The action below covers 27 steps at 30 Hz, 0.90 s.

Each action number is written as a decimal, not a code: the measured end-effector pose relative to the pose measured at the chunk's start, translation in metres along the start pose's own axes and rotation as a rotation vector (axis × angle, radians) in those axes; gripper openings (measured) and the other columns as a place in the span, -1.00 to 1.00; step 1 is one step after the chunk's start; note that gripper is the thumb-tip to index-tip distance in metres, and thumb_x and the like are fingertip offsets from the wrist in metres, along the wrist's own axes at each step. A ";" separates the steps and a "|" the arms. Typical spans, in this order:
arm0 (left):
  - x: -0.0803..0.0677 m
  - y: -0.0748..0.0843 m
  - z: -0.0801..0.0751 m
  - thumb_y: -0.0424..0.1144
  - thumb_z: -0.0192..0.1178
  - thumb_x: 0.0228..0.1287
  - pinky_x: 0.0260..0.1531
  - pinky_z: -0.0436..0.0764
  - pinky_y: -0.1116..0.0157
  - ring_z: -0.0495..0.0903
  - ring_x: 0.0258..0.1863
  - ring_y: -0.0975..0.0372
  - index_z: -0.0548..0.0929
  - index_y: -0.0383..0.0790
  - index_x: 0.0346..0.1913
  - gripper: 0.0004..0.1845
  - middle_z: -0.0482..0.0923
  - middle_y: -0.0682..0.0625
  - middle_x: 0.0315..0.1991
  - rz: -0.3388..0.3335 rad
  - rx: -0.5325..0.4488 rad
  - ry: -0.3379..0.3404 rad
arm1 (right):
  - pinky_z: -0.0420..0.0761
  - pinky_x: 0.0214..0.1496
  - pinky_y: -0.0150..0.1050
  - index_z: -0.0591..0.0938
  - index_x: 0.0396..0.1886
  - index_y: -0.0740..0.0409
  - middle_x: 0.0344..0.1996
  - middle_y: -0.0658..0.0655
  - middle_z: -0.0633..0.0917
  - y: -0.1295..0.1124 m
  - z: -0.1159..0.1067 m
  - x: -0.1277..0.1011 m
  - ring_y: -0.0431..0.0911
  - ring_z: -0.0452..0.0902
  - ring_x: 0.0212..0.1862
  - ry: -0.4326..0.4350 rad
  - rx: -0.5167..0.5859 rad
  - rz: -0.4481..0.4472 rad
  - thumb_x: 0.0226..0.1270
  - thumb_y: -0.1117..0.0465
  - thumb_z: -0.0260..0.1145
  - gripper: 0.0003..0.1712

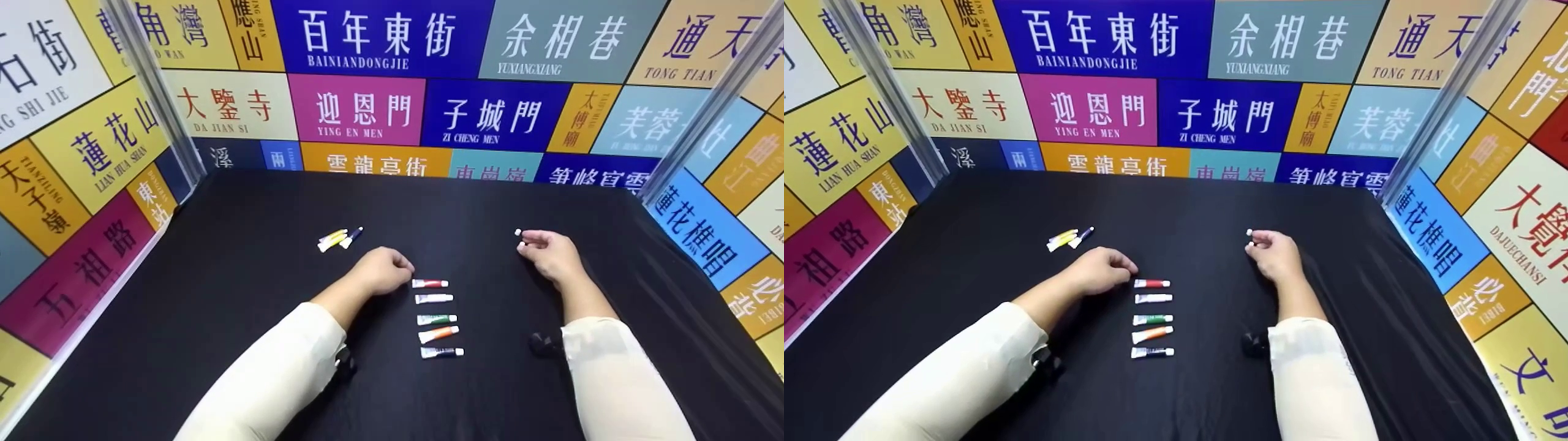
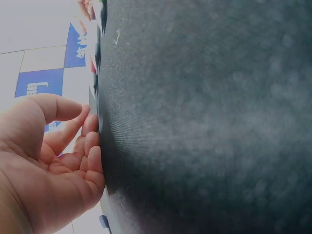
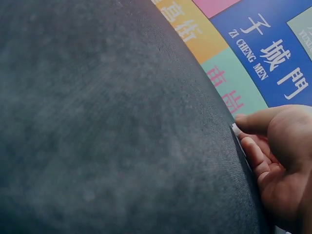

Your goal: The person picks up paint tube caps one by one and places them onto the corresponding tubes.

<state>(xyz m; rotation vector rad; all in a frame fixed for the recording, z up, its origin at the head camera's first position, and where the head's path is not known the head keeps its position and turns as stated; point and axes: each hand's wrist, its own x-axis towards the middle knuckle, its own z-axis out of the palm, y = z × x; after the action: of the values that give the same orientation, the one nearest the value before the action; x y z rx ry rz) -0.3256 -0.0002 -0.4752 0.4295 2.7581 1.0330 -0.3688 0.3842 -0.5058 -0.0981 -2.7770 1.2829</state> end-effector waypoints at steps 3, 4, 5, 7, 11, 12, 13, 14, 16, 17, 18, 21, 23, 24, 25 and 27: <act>0.001 -0.001 0.000 -0.20 0.24 0.36 0.03 0.67 0.23 0.65 -0.19 0.18 0.89 -0.10 -0.07 -0.75 0.83 -0.02 -0.17 0.002 -0.015 0.006 | 0.57 0.19 -0.29 0.64 0.38 0.28 0.19 0.35 0.76 0.000 0.000 0.000 -0.08 0.66 0.07 -0.002 -0.068 -0.018 0.52 0.15 0.36 -0.48; 0.001 -0.002 -0.001 -0.20 0.24 0.36 0.03 0.66 0.23 0.65 -0.18 0.18 0.89 -0.11 -0.07 -0.75 0.83 -0.01 -0.17 0.001 -0.024 0.010 | 0.58 0.24 -0.18 0.64 0.37 0.29 0.18 0.37 0.75 0.000 0.001 0.000 0.01 0.66 0.11 -0.005 -0.088 -0.033 0.53 0.15 0.35 -0.48; 0.001 -0.002 -0.001 -0.20 0.24 0.36 0.03 0.66 0.23 0.65 -0.18 0.18 0.89 -0.11 -0.07 -0.75 0.83 -0.01 -0.16 0.000 -0.034 0.018 | 0.57 0.29 -0.08 0.64 0.36 0.30 0.18 0.39 0.74 0.000 0.001 0.000 0.09 0.65 0.15 -0.008 -0.109 -0.051 0.53 0.16 0.34 -0.49; 0.002 -0.004 -0.003 -0.21 0.25 0.35 0.05 0.65 0.23 0.65 -0.16 0.17 0.88 -0.11 -0.08 -0.76 0.83 -0.01 -0.15 0.005 -0.057 0.043 | 0.54 0.36 0.09 0.66 0.33 0.30 0.19 0.42 0.70 0.000 0.002 -0.001 0.20 0.63 0.20 -0.013 -0.153 -0.091 0.53 0.19 0.32 -0.53; 0.004 -0.007 -0.006 -0.23 0.26 0.33 0.12 0.64 0.19 0.66 -0.10 0.14 0.87 -0.10 -0.07 -0.77 0.83 0.00 -0.10 0.016 -0.088 0.122 | 0.49 0.39 0.20 0.71 0.25 0.31 0.19 0.43 0.63 0.000 0.003 -0.002 0.28 0.58 0.21 -0.009 -0.219 -0.158 0.55 0.25 0.26 -0.61; 0.005 -0.008 -0.007 -0.23 0.26 0.33 0.14 0.64 0.17 0.66 -0.08 0.13 0.87 -0.10 -0.06 -0.77 0.83 0.00 -0.09 0.019 -0.093 0.140 | 0.48 0.39 0.20 0.73 0.22 0.30 0.18 0.43 0.63 0.001 0.003 -0.002 0.28 0.58 0.20 -0.001 -0.229 -0.164 0.56 0.25 0.25 -0.63; 0.005 -0.009 -0.008 -0.23 0.26 0.33 0.15 0.64 0.16 0.66 -0.07 0.13 0.86 -0.09 -0.06 -0.76 0.83 0.00 -0.08 0.019 -0.097 0.157 | 0.49 0.38 0.20 0.74 0.20 0.29 0.17 0.42 0.64 0.000 0.003 -0.002 0.28 0.57 0.19 0.007 -0.234 -0.168 0.56 0.25 0.24 -0.65; 0.006 -0.010 -0.009 -0.22 0.25 0.33 0.16 0.64 0.14 0.67 -0.06 0.12 0.86 -0.09 -0.05 -0.76 0.83 0.00 -0.08 0.016 -0.100 0.170 | 0.48 0.37 0.20 0.75 0.18 0.29 0.16 0.42 0.65 0.000 0.003 -0.002 0.27 0.57 0.18 0.014 -0.238 -0.170 0.57 0.25 0.24 -0.66; 0.007 -0.011 -0.012 -0.22 0.25 0.33 0.16 0.64 0.13 0.68 -0.06 0.10 0.86 -0.09 -0.03 -0.75 0.84 -0.01 -0.08 0.009 -0.104 0.187 | 0.48 0.38 0.21 0.76 0.15 0.27 0.15 0.42 0.67 -0.001 0.003 -0.001 0.27 0.57 0.18 0.027 -0.242 -0.172 0.58 0.24 0.24 -0.67; 0.008 -0.012 -0.013 -0.22 0.25 0.33 0.16 0.65 0.12 0.69 -0.05 0.10 0.86 -0.09 -0.03 -0.74 0.84 -0.01 -0.07 0.003 -0.105 0.192 | 0.48 0.38 0.21 0.76 0.15 0.26 0.15 0.42 0.68 -0.001 0.003 -0.001 0.27 0.57 0.19 0.032 -0.241 -0.169 0.58 0.22 0.25 -0.68; 0.008 -0.014 -0.014 -0.22 0.24 0.34 0.16 0.65 0.12 0.69 -0.05 0.10 0.86 -0.10 -0.02 -0.73 0.84 -0.02 -0.06 -0.006 -0.108 0.195 | 0.48 0.39 0.21 0.76 0.15 0.25 0.15 0.42 0.68 -0.001 0.003 -0.001 0.27 0.58 0.20 0.034 -0.238 -0.165 0.59 0.21 0.25 -0.68; 0.011 -0.019 -0.018 -0.22 0.24 0.34 0.17 0.65 0.13 0.71 -0.03 0.09 0.86 -0.11 0.00 -0.72 0.84 -0.03 -0.03 -0.035 -0.116 0.212 | 0.48 0.43 0.21 0.76 0.17 0.23 0.18 0.42 0.71 0.000 0.002 -0.001 0.27 0.60 0.25 0.033 -0.221 -0.146 0.60 0.17 0.26 -0.66; 0.012 -0.024 -0.022 -0.23 0.24 0.33 0.17 0.65 0.13 0.71 -0.02 0.08 0.85 -0.12 0.01 -0.72 0.84 -0.05 -0.02 -0.056 -0.123 0.234 | 0.49 0.45 0.21 0.76 0.19 0.22 0.21 0.41 0.71 0.001 0.002 -0.002 0.27 0.61 0.27 0.032 -0.209 -0.129 0.61 0.15 0.26 -0.65; 0.013 -0.027 -0.024 -0.23 0.24 0.32 0.17 0.65 0.12 0.72 -0.02 0.07 0.85 -0.12 0.01 -0.71 0.84 -0.05 -0.02 -0.064 -0.129 0.249 | 0.49 0.45 0.21 0.76 0.19 0.21 0.21 0.41 0.71 0.001 0.002 -0.002 0.27 0.61 0.28 0.030 -0.204 -0.125 0.61 0.14 0.26 -0.65; 0.014 -0.029 -0.027 -0.24 0.23 0.31 0.17 0.65 0.12 0.72 -0.01 0.07 0.85 -0.13 0.02 -0.71 0.84 -0.06 -0.01 -0.071 -0.133 0.266 | 0.49 0.45 0.20 0.76 0.19 0.21 0.22 0.41 0.71 0.002 0.002 -0.003 0.26 0.61 0.28 0.030 -0.198 -0.120 0.61 0.13 0.27 -0.65; 0.016 -0.035 -0.033 -0.24 0.23 0.29 0.17 0.65 0.12 0.72 0.01 0.06 0.84 -0.12 0.03 -0.69 0.83 -0.05 -0.01 -0.093 -0.129 0.307 | 0.49 0.44 0.20 0.76 0.19 0.20 0.22 0.40 0.71 0.002 0.002 -0.003 0.25 0.62 0.28 0.033 -0.193 -0.119 0.61 0.11 0.28 -0.64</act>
<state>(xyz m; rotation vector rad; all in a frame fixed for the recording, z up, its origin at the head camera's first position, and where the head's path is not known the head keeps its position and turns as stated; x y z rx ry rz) -0.3569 -0.0410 -0.4746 0.1317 2.9125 1.3439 -0.3658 0.3839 -0.5090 0.0339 -2.8229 0.9768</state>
